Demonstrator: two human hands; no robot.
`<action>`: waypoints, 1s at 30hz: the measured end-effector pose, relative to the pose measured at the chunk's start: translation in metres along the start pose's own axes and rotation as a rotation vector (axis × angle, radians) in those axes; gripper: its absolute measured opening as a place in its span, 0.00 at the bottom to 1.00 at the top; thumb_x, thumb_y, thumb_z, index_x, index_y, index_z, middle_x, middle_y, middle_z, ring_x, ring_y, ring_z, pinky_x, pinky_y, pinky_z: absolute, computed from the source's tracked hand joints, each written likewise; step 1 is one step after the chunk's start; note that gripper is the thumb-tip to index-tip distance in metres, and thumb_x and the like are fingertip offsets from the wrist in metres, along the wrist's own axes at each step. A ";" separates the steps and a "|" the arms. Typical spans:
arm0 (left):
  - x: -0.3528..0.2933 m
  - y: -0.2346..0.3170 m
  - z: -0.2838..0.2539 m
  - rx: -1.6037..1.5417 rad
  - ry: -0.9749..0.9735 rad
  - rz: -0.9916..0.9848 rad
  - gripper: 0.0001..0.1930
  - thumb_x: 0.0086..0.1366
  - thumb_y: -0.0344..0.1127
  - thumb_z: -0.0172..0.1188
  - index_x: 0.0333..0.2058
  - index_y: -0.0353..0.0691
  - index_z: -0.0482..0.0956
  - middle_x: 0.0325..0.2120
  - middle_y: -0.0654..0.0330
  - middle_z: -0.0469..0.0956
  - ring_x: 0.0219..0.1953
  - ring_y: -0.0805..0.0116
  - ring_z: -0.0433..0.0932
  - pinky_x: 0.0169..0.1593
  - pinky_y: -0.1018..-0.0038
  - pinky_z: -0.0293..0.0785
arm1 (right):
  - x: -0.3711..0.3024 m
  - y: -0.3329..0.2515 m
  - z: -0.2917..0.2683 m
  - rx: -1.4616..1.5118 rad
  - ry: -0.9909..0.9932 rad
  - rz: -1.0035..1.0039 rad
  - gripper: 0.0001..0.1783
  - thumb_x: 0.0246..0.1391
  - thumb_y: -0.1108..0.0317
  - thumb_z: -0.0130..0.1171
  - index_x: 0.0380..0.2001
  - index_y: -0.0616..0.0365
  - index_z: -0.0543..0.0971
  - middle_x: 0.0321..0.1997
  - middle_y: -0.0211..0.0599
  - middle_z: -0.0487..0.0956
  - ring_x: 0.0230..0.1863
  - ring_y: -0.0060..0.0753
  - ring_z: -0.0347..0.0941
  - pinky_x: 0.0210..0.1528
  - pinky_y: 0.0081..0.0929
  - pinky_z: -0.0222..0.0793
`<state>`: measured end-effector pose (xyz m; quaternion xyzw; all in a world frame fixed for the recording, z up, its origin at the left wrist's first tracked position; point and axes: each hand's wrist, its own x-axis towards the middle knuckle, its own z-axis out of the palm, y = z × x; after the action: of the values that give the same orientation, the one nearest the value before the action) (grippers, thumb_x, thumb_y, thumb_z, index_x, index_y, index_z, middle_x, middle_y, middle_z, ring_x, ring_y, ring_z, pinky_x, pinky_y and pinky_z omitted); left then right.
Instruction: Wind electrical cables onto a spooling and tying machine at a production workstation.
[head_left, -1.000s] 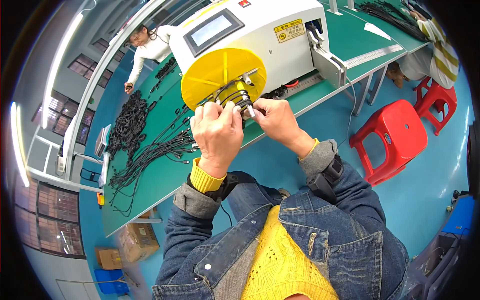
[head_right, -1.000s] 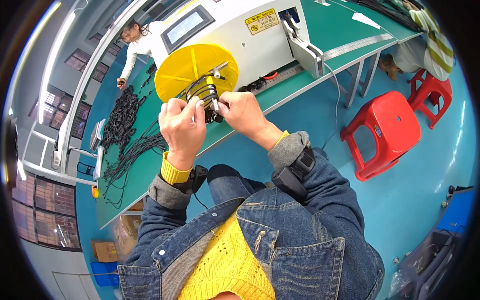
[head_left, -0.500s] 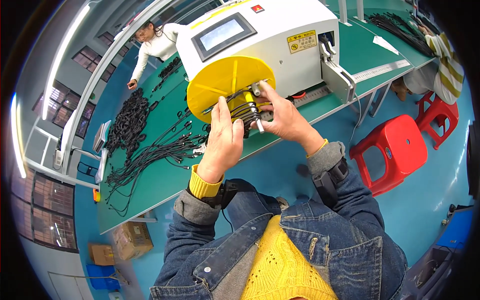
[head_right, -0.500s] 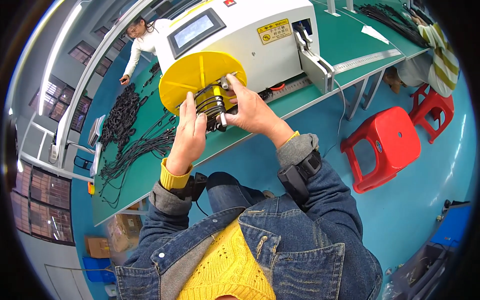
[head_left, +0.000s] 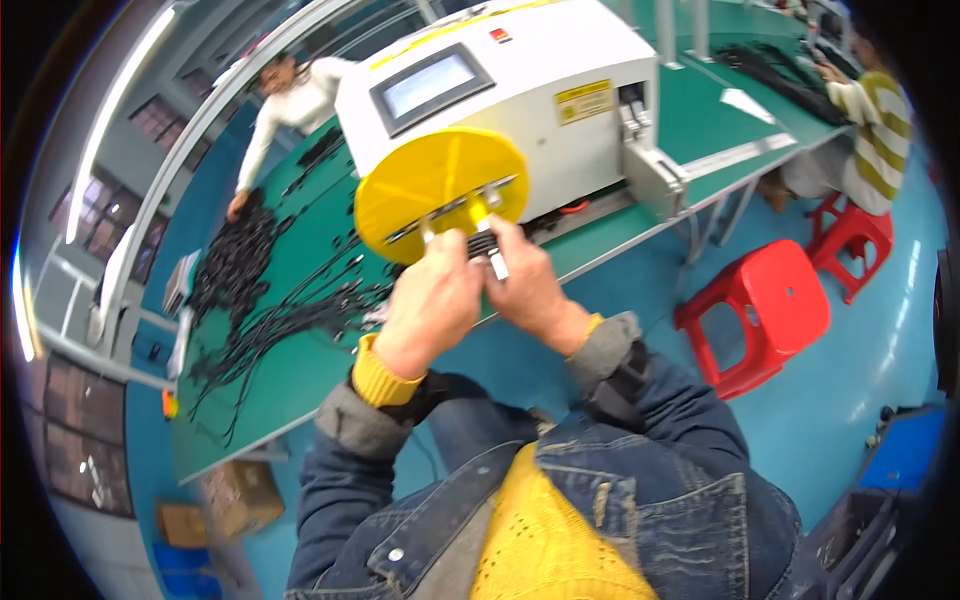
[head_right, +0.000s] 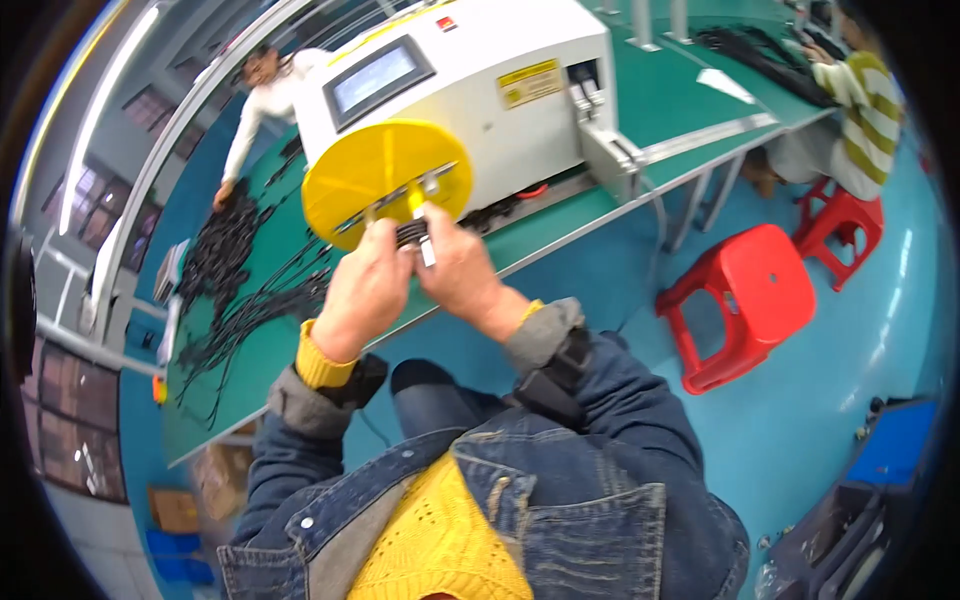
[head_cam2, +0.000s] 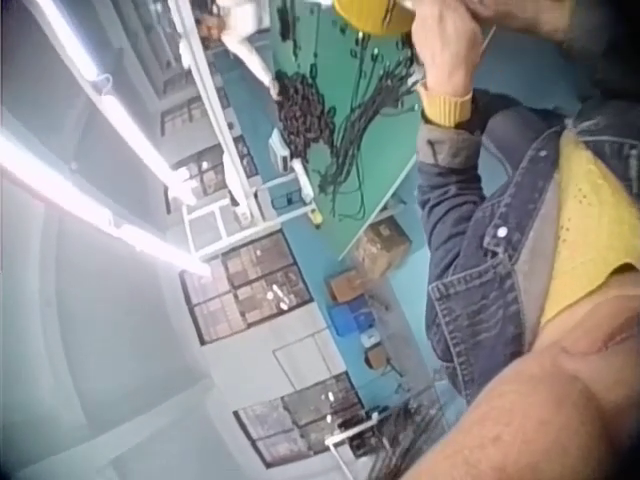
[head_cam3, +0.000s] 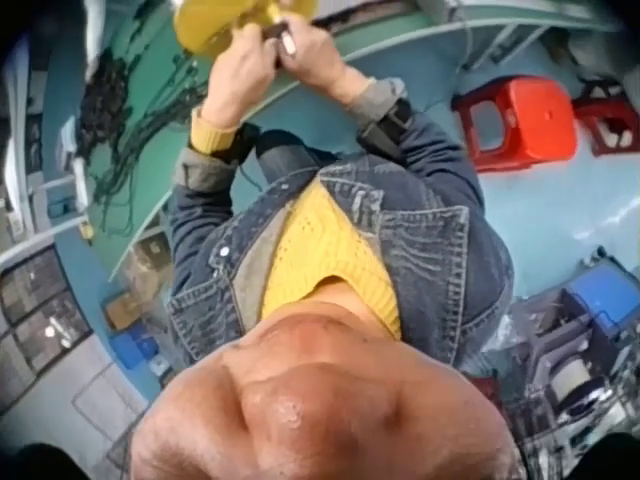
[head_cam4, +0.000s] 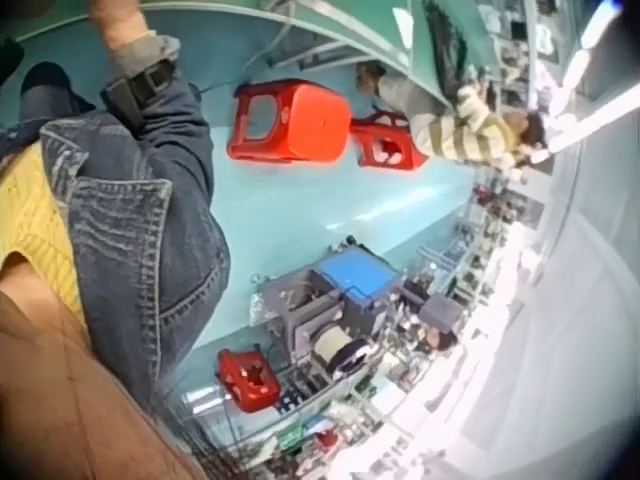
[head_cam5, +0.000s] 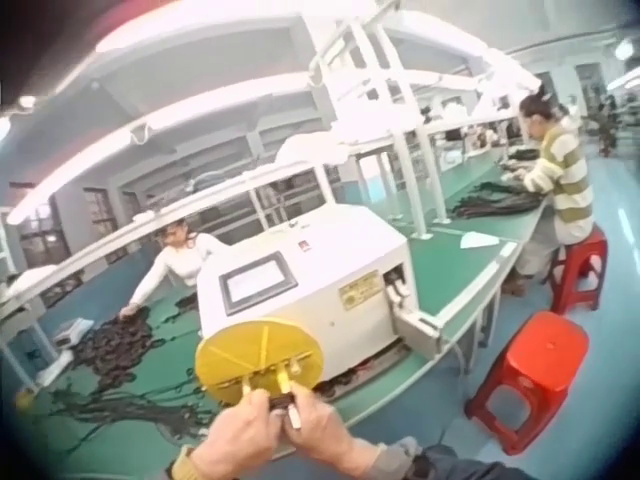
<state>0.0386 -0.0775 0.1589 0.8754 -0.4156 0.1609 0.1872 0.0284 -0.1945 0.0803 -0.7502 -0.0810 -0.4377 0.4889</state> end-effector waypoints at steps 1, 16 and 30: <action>0.001 -0.002 -0.004 0.041 -0.112 -0.056 0.10 0.58 0.34 0.49 0.31 0.32 0.63 0.24 0.43 0.69 0.27 0.42 0.71 0.29 0.55 0.68 | -0.001 0.000 0.002 0.006 -0.014 0.023 0.22 0.46 0.69 0.55 0.45 0.64 0.65 0.31 0.56 0.74 0.32 0.56 0.72 0.31 0.40 0.70; -0.083 0.041 0.051 -0.022 -0.281 -0.233 0.10 0.59 0.35 0.50 0.28 0.34 0.63 0.23 0.47 0.71 0.24 0.47 0.72 0.25 0.61 0.69 | -0.091 0.009 -0.038 -0.289 -0.530 0.201 0.12 0.44 0.69 0.54 0.29 0.64 0.65 0.18 0.51 0.73 0.23 0.53 0.73 0.24 0.43 0.69; -0.108 0.019 0.068 -1.514 -0.490 -0.714 0.13 0.56 0.34 0.55 0.39 0.34 0.69 0.28 0.60 0.73 0.29 0.74 0.74 0.26 0.78 0.73 | -0.120 0.007 -0.033 -0.091 -0.575 0.054 0.14 0.39 0.70 0.54 0.31 0.62 0.67 0.18 0.47 0.73 0.21 0.50 0.73 0.22 0.39 0.69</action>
<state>-0.0332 -0.0482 0.0555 0.6036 -0.1402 -0.4198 0.6632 -0.0592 -0.1878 -0.0084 -0.8666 -0.1765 -0.1970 0.4232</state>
